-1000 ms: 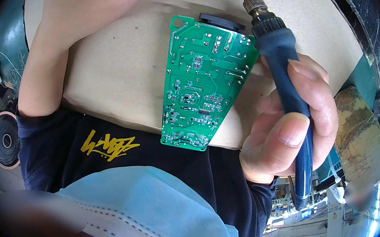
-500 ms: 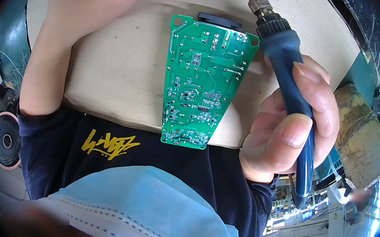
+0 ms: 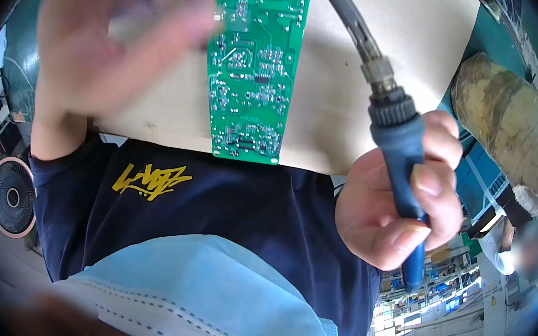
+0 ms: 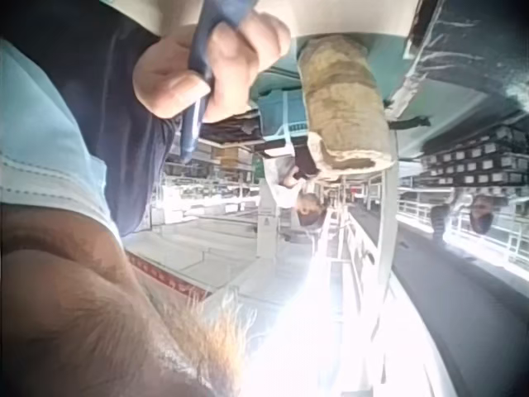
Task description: Soldering electronic components onto a printed circuit board at a manual assembly station.
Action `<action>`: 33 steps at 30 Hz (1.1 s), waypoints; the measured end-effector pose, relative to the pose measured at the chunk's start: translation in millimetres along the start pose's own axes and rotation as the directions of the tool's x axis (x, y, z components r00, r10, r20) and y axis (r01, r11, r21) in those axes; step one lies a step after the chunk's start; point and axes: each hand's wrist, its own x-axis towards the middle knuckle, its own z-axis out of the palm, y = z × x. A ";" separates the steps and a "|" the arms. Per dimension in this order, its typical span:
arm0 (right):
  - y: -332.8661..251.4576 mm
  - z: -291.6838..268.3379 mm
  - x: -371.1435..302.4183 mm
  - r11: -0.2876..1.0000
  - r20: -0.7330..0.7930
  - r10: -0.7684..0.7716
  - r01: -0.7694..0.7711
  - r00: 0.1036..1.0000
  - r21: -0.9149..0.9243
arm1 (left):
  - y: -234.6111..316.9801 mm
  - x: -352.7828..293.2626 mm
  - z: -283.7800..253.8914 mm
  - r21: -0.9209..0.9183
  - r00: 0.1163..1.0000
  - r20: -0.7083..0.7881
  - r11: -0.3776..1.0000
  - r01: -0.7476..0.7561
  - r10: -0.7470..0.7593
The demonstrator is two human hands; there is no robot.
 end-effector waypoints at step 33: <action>-4.7 22.1 -65.7 0.893 -0.082 -0.339 0.293 0.937 -0.341 | -15.8 -15.7 52.2 -0.326 0.917 -0.227 0.861 -0.390 0.329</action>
